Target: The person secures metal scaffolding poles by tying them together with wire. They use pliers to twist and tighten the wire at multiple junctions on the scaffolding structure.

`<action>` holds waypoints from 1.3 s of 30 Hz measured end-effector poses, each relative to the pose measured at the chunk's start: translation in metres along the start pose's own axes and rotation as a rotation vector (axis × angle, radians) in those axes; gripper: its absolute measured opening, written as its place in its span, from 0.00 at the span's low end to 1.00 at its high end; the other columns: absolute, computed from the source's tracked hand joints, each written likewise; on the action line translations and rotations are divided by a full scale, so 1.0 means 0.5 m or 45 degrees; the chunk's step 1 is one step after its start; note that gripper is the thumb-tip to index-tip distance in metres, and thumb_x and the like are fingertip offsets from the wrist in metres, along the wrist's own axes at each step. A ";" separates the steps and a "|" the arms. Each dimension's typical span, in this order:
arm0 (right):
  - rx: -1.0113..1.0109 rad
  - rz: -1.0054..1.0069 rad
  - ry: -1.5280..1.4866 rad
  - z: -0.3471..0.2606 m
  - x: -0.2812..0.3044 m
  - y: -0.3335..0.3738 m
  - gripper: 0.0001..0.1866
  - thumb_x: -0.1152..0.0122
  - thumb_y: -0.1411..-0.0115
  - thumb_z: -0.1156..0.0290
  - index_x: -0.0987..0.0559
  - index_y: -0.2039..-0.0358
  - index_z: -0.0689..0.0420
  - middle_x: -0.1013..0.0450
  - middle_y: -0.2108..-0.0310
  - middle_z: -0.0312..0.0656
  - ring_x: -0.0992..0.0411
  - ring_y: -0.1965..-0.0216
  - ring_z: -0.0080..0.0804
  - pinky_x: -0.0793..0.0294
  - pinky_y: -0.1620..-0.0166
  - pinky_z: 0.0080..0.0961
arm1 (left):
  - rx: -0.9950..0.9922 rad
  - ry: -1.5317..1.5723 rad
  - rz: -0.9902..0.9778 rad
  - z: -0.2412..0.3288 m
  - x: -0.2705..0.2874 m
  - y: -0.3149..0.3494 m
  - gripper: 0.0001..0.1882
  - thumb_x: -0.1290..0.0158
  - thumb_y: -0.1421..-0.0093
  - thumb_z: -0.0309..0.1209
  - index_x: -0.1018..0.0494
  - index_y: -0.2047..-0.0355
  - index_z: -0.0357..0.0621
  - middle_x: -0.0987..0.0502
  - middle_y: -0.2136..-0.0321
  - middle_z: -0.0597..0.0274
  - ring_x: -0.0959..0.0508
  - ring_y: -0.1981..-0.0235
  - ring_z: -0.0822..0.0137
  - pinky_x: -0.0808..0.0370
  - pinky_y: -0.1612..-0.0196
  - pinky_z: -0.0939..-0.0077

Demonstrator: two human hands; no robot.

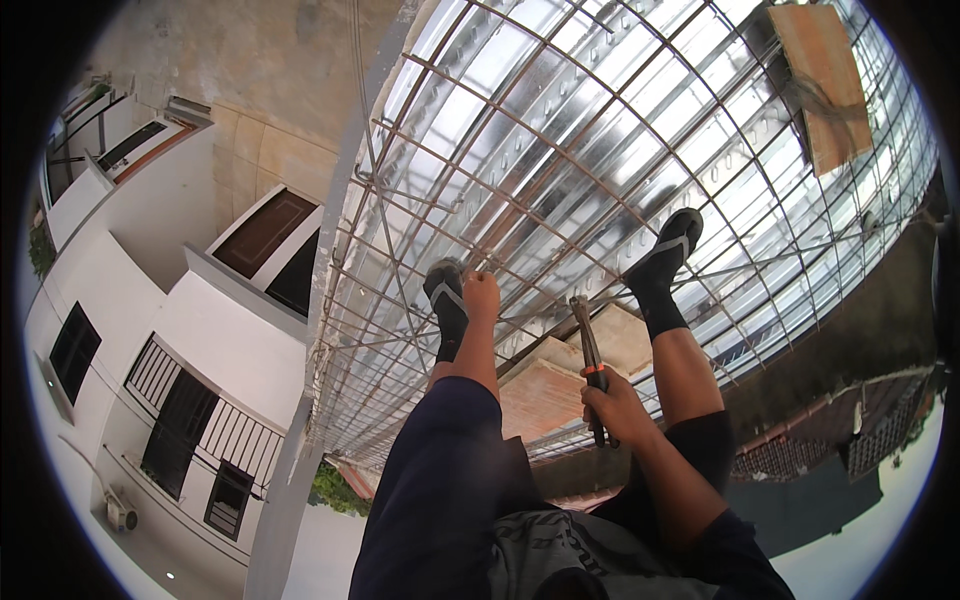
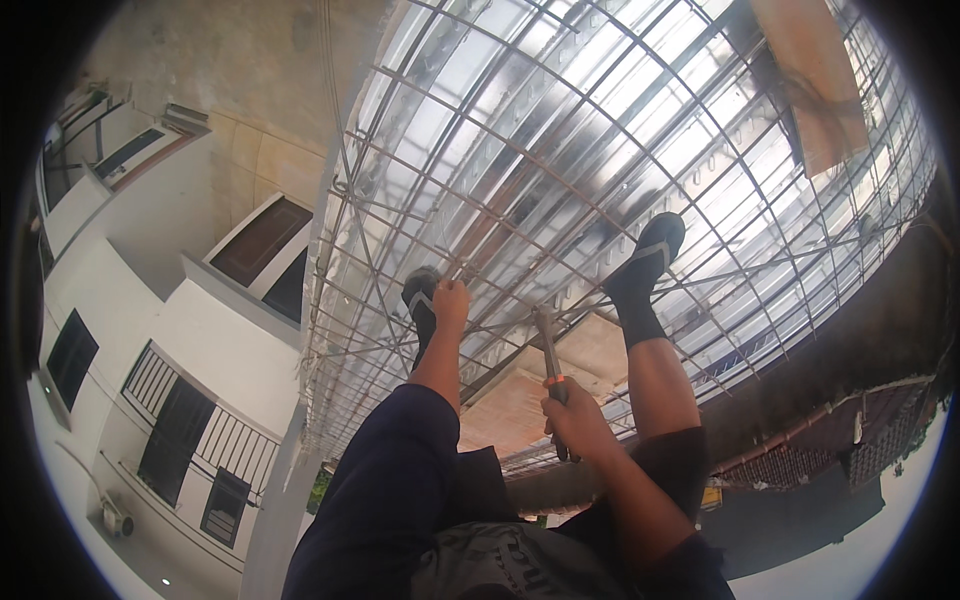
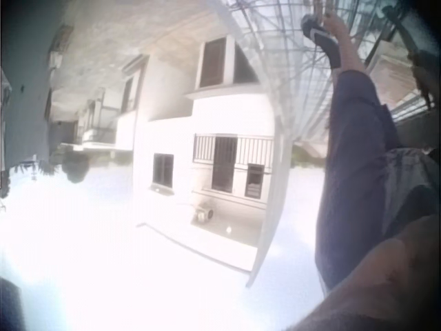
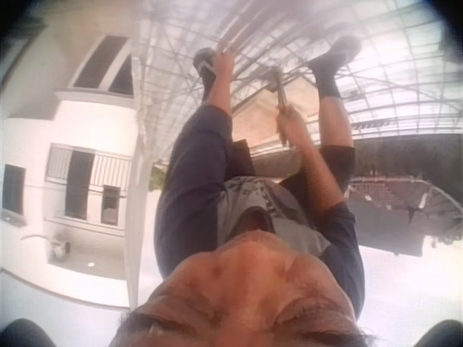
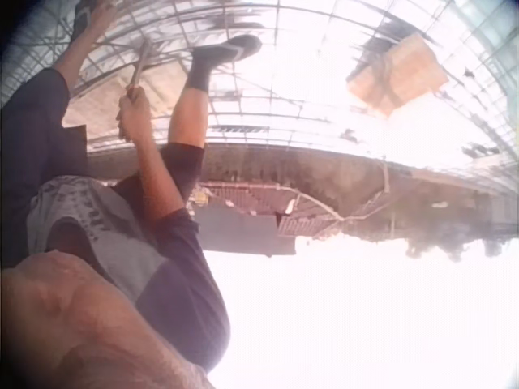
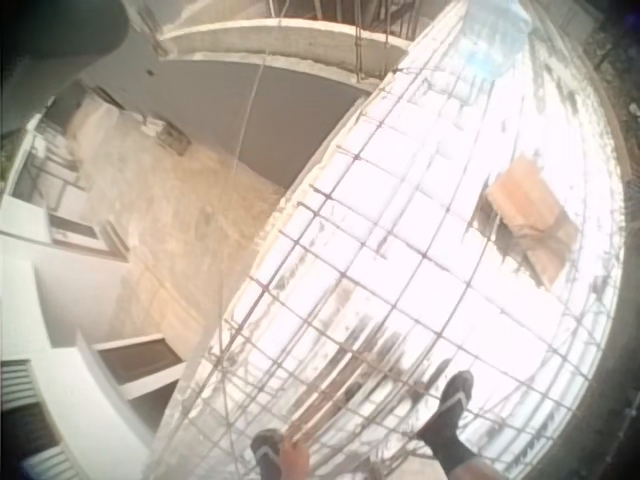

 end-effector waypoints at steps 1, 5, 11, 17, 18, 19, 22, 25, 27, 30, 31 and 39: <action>0.049 0.008 -0.014 0.002 -0.003 -0.004 0.21 0.49 0.45 0.71 0.33 0.52 0.66 0.29 0.79 0.42 0.28 0.77 0.27 0.29 0.74 0.25 | 0.072 0.149 -0.080 -0.013 0.006 0.017 0.13 0.52 0.44 0.34 0.29 0.66 0.36 0.23 0.74 0.53 0.20 0.70 0.61 0.27 0.71 0.69; 0.106 0.028 -0.305 0.048 -0.012 -0.031 0.19 0.47 0.47 0.74 0.33 0.54 0.66 0.31 0.82 0.42 0.29 0.80 0.29 0.28 0.77 0.26 | 0.186 0.397 -0.222 0.053 0.045 0.130 0.10 0.54 0.40 0.32 0.33 0.62 0.38 0.24 0.71 0.57 0.20 0.70 0.64 0.26 0.73 0.74; 0.171 -0.064 -0.476 0.048 -0.032 -0.014 0.14 0.42 0.44 0.69 0.31 0.61 0.63 0.32 0.78 0.39 0.29 0.78 0.28 0.26 0.75 0.27 | 0.371 0.727 -0.491 0.138 0.098 0.335 0.08 0.55 0.37 0.31 0.35 0.62 0.40 0.23 0.69 0.53 0.20 0.69 0.60 0.24 0.70 0.70; 0.521 0.109 -0.847 -0.006 -0.036 0.113 0.15 0.39 0.42 0.64 0.30 0.63 0.59 0.31 0.77 0.39 0.30 0.76 0.27 0.27 0.74 0.25 | 0.472 0.951 -0.758 0.241 0.162 0.548 0.08 0.55 0.36 0.34 0.34 0.65 0.42 0.23 0.73 0.55 0.21 0.71 0.59 0.23 0.68 0.66; 0.544 0.148 -0.849 -0.015 -0.036 0.141 0.15 0.39 0.43 0.64 0.30 0.63 0.59 0.30 0.75 0.40 0.29 0.74 0.27 0.27 0.73 0.26 | 0.458 0.925 -0.804 0.256 0.171 0.583 0.08 0.56 0.35 0.35 0.34 0.65 0.43 0.24 0.73 0.57 0.21 0.72 0.61 0.23 0.68 0.67; 0.567 0.187 -0.851 -0.023 -0.036 0.167 0.15 0.39 0.43 0.64 0.30 0.62 0.59 0.29 0.73 0.41 0.29 0.72 0.28 0.26 0.71 0.27 | 0.445 0.898 -0.850 0.269 0.179 0.617 0.09 0.57 0.34 0.36 0.34 0.65 0.43 0.24 0.74 0.58 0.21 0.73 0.62 0.23 0.68 0.68; 0.653 0.180 -0.867 -0.046 -0.034 0.236 0.14 0.40 0.42 0.66 0.31 0.61 0.59 0.28 0.62 0.45 0.27 0.62 0.32 0.25 0.61 0.32 | 0.412 0.801 -1.029 0.301 0.204 0.713 0.09 0.57 0.34 0.36 0.34 0.64 0.43 0.24 0.75 0.59 0.22 0.74 0.63 0.23 0.68 0.69; 0.733 0.100 -1.034 -0.086 -0.032 0.317 0.13 0.40 0.42 0.68 0.32 0.60 0.57 0.29 0.58 0.47 0.27 0.59 0.39 0.26 0.55 0.36 | 0.397 0.725 -1.222 0.335 0.236 0.807 0.08 0.54 0.36 0.35 0.34 0.65 0.44 0.25 0.76 0.60 0.23 0.73 0.61 0.25 0.65 0.67; 0.767 0.002 -1.043 -0.099 -0.031 0.362 0.13 0.40 0.42 0.69 0.33 0.61 0.56 0.29 0.59 0.48 0.27 0.59 0.40 0.26 0.55 0.37 | 0.380 0.722 -1.320 0.347 0.251 0.864 0.09 0.53 0.36 0.36 0.34 0.65 0.45 0.27 0.76 0.62 0.24 0.74 0.62 0.25 0.66 0.67; 0.765 -0.126 -1.016 -0.119 -0.040 0.447 0.12 0.41 0.41 0.70 0.33 0.60 0.56 0.29 0.61 0.48 0.26 0.60 0.40 0.25 0.57 0.35 | 0.233 0.649 -1.475 0.376 0.279 0.934 0.09 0.53 0.36 0.37 0.33 0.66 0.45 0.29 0.77 0.64 0.25 0.74 0.63 0.26 0.66 0.68; 0.776 -0.165 -1.017 -0.127 -0.046 0.478 0.12 0.41 0.41 0.71 0.33 0.60 0.56 0.28 0.62 0.48 0.26 0.62 0.39 0.25 0.58 0.34 | 0.219 0.632 -1.535 0.380 0.286 0.960 0.09 0.53 0.36 0.37 0.33 0.66 0.45 0.29 0.77 0.64 0.25 0.74 0.64 0.26 0.65 0.68; 0.940 -0.157 -0.799 -0.142 -0.013 0.660 0.17 0.42 0.41 0.72 0.34 0.53 0.61 0.28 0.73 0.43 0.27 0.69 0.31 0.26 0.68 0.27 | -0.119 0.272 -1.350 0.453 0.343 1.098 0.14 0.52 0.38 0.40 0.30 0.61 0.41 0.27 0.71 0.61 0.24 0.69 0.65 0.27 0.61 0.70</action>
Point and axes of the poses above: each hand's wrist, its own y-axis away from the middle knuckle, its own x-axis out of the back of the hand, z = x × y, the point moved 7 cm from there along -y, towards the middle knuckle
